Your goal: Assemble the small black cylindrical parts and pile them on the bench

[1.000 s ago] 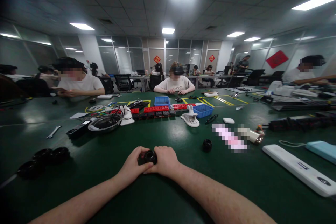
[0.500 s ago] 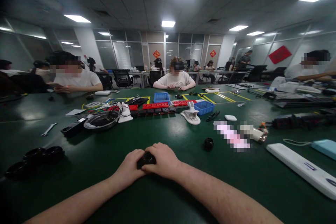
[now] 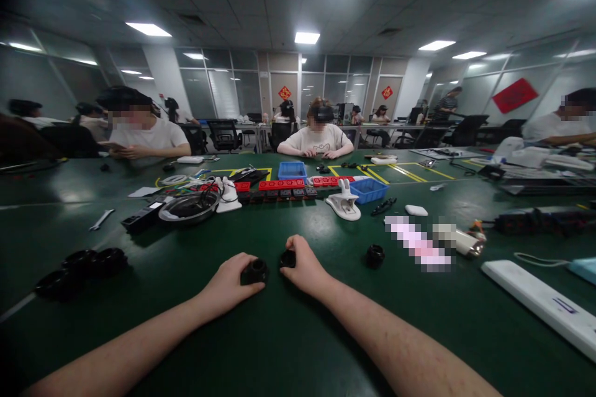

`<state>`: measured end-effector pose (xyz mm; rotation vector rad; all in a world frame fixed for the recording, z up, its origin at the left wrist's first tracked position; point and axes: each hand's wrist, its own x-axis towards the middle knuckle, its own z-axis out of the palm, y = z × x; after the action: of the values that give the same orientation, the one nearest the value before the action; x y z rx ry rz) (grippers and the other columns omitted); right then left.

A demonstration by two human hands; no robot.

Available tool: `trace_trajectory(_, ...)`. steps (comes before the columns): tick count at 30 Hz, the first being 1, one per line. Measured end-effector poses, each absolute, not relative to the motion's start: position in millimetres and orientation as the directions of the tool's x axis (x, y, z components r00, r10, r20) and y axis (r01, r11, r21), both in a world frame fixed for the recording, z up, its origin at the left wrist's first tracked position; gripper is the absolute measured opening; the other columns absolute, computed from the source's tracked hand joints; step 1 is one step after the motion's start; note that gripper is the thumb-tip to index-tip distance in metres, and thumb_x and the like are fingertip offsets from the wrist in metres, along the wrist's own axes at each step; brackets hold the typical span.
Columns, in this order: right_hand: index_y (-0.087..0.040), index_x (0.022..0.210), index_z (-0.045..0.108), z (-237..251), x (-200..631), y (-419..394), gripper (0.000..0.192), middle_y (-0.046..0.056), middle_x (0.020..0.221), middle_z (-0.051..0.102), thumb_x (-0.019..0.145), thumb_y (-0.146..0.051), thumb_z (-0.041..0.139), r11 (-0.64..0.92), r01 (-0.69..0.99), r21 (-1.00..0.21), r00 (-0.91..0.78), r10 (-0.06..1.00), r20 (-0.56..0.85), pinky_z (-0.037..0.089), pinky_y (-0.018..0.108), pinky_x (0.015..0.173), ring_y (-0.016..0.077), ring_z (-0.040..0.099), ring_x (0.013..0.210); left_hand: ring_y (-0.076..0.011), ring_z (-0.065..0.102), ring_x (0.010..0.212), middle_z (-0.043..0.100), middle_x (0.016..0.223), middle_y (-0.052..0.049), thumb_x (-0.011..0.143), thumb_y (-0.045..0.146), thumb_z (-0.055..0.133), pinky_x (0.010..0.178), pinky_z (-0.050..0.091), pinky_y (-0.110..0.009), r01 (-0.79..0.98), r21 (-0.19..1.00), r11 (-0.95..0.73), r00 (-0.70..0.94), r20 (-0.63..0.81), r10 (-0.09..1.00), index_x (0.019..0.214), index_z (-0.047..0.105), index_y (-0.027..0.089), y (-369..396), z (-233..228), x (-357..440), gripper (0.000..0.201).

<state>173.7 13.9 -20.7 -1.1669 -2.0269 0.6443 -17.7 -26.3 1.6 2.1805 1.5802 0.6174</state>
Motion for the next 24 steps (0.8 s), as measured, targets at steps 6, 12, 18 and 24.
trace_trajectory(6,-0.019,0.091,0.043,-20,176,12,0.038,0.002,0.093,0.049,0.058,-0.016,0.063,0.508,0.606,-0.612,-0.431,0.857,0.284,0.037,0.030,0.079,0.0170,0.047,0.089,-0.0228,0.053,0.085,0.057,0.091,-0.004,0.057,0.043,0.061,0.074,0.039,-0.032,0.875,0.452,-0.172,0.216,-0.047,0.975,0.089,0.056,0.023,-30,21,-65,0.039)
trace_trajectory(12,-0.019,0.091,0.044,-23,176,11,0.038,0.003,0.092,0.050,0.059,-0.019,0.065,0.522,0.626,-0.580,-0.427,0.851,0.305,0.038,0.030,0.077,0.0176,0.049,0.088,-0.0271,0.051,0.095,0.056,0.103,-0.007,0.055,0.048,0.059,0.081,0.039,-0.034,0.873,0.475,0.110,-0.064,-0.112,0.992,0.098,0.054,0.020,-64,15,-146,0.052)
trace_trajectory(18,-0.018,0.095,0.045,-26,174,8,0.040,0.004,0.094,0.050,0.059,-0.021,0.064,0.558,0.624,-0.548,-0.453,0.829,0.328,0.037,0.030,0.079,0.0178,0.048,0.090,-0.0314,0.051,0.096,0.054,0.108,-0.015,0.060,0.060,0.047,0.077,0.041,-0.038,0.821,0.401,0.406,-0.422,-0.051,0.905,0.112,0.046,0.013,-97,2,-219,0.070)
trace_trajectory(24,-0.017,0.098,0.045,-26,173,8,0.041,0.005,0.097,0.050,0.061,-0.022,0.063,0.572,0.631,-0.525,-0.472,0.819,0.326,0.036,0.031,0.081,0.0182,0.047,0.092,-0.0301,0.056,0.087,0.058,0.100,-0.015,0.063,0.059,0.043,0.065,0.045,-0.036,0.794,0.395,0.461,-0.500,-0.005,0.866,0.117,0.037,0.009,-109,10,-229,0.073)
